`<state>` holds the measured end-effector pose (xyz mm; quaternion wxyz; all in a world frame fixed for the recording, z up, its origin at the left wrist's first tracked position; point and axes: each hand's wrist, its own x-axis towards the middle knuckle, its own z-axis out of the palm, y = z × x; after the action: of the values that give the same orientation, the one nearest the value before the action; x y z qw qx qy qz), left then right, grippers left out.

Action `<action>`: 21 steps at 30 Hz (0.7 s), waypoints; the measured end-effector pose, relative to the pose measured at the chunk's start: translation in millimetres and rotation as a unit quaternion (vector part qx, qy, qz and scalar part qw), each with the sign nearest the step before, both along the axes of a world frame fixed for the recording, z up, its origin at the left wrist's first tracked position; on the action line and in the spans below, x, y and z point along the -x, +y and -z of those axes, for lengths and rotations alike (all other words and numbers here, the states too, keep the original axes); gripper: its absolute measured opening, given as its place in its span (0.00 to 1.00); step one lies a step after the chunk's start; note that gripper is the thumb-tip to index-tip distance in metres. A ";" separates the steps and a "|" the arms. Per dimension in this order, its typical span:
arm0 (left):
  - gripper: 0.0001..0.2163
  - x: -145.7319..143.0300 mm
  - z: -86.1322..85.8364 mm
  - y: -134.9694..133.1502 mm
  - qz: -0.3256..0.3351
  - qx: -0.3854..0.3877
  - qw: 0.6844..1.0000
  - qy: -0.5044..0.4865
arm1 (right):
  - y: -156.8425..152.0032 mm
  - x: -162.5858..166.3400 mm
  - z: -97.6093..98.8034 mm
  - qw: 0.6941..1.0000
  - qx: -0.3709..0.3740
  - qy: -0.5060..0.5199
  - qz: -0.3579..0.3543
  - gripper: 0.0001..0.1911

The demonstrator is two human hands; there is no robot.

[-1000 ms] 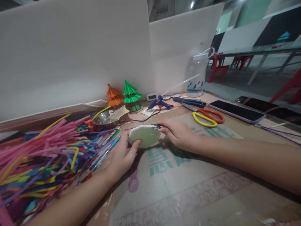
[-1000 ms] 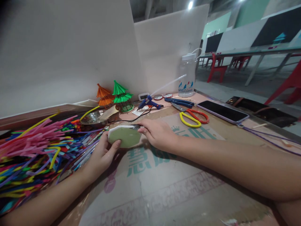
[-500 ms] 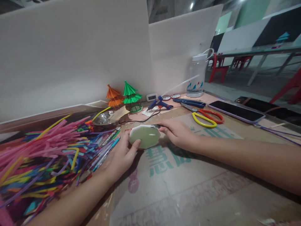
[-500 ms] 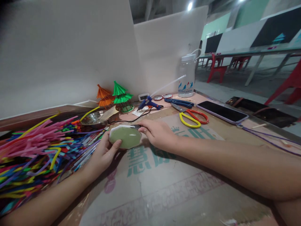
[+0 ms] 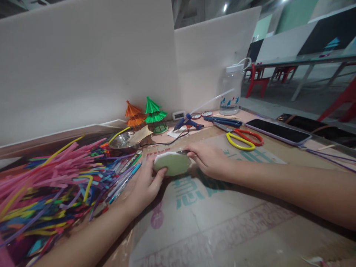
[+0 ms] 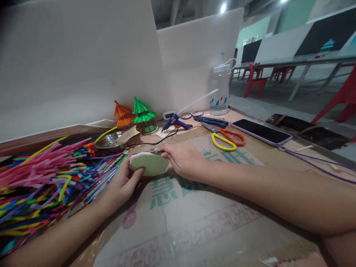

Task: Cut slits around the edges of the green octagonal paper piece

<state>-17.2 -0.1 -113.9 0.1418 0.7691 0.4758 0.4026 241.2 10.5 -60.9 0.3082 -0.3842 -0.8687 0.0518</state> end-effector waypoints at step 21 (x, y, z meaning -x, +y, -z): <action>0.12 3.0 -0.7 4.2 0.003 0.002 0.999 -0.047 | 0.5 -1.2 1.9 0.997 0.057 0.045 -0.037 0.18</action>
<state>-20.2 4.1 -113.2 0.1667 0.7507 0.4671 0.4365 242.4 10.9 -62.8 0.3223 -0.3664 -0.8632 0.1299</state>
